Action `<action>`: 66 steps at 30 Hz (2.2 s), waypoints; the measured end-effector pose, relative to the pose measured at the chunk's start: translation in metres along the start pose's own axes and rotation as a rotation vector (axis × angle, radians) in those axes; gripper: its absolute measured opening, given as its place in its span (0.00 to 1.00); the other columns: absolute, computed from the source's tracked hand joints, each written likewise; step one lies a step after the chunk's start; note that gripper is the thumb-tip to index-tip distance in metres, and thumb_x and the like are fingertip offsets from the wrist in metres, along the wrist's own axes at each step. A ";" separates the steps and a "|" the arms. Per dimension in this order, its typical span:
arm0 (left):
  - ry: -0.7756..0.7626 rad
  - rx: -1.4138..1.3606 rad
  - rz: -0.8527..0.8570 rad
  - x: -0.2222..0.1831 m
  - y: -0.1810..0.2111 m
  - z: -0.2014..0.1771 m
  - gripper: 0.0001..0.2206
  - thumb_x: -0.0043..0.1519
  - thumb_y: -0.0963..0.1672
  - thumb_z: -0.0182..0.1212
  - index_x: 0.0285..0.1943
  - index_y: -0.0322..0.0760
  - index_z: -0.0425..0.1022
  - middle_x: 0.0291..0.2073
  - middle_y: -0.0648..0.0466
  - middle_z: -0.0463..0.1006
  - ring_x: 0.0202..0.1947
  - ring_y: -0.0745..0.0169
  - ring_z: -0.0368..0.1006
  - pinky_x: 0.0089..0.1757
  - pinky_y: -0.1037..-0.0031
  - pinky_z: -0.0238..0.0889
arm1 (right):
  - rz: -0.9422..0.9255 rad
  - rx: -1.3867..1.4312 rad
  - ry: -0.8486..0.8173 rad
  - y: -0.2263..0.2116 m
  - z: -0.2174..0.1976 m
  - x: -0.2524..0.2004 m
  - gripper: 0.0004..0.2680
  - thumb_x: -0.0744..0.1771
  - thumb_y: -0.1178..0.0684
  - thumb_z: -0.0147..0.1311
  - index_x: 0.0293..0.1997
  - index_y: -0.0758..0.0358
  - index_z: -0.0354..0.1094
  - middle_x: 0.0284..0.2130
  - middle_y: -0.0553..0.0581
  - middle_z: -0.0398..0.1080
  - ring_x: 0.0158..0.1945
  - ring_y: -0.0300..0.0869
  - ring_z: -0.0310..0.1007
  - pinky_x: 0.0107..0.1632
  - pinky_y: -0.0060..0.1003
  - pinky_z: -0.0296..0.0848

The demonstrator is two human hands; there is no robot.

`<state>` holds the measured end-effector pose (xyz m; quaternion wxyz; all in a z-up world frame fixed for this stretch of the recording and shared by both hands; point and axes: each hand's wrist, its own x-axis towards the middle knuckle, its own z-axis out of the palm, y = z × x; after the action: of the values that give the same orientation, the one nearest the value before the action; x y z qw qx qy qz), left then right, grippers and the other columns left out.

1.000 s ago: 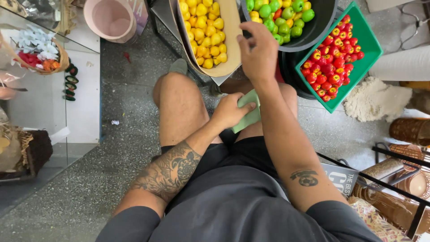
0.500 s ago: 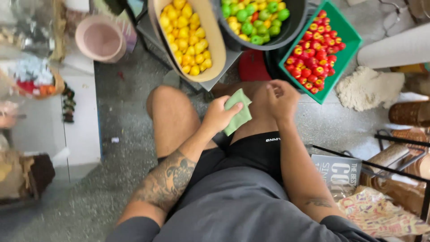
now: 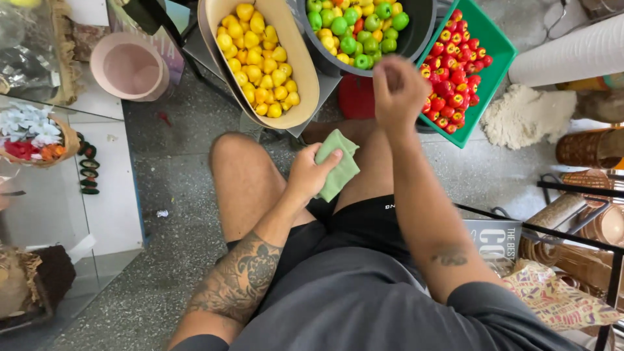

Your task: Cleaning small artificial pepper toys using a cloth

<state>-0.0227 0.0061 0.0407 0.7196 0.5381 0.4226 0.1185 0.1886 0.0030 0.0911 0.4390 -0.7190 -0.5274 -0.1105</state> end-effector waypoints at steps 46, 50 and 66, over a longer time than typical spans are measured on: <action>-0.227 -0.915 0.200 0.041 -0.061 0.041 0.20 0.68 0.49 0.59 0.65 0.33 0.73 0.41 0.44 0.83 0.40 0.57 0.82 0.43 0.68 0.77 | 0.182 0.151 -0.265 -0.088 -0.067 -0.074 0.11 0.64 0.57 0.66 0.51 0.54 0.79 0.28 0.50 0.75 0.24 0.43 0.74 0.30 0.36 0.74; -0.170 -0.915 0.243 0.036 -0.049 0.032 0.18 0.65 0.46 0.63 0.61 0.31 0.74 0.37 0.45 0.82 0.36 0.60 0.81 0.39 0.70 0.77 | 0.175 0.205 -0.215 -0.099 -0.059 -0.068 0.10 0.64 0.61 0.65 0.49 0.55 0.79 0.41 0.52 0.77 0.32 0.41 0.75 0.35 0.34 0.75; -0.057 -0.696 0.286 0.011 -0.009 0.019 0.13 0.60 0.47 0.71 0.48 0.34 0.81 0.26 0.57 0.79 0.27 0.72 0.76 0.32 0.79 0.74 | 0.071 0.289 -0.278 -0.092 -0.060 -0.061 0.07 0.66 0.59 0.62 0.48 0.59 0.79 0.45 0.56 0.77 0.40 0.50 0.80 0.39 0.42 0.78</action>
<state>-0.0045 -0.0035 0.0288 0.8470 0.3181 0.2575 0.3391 0.1028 -0.0768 0.1355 0.4643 -0.6750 -0.5675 0.0824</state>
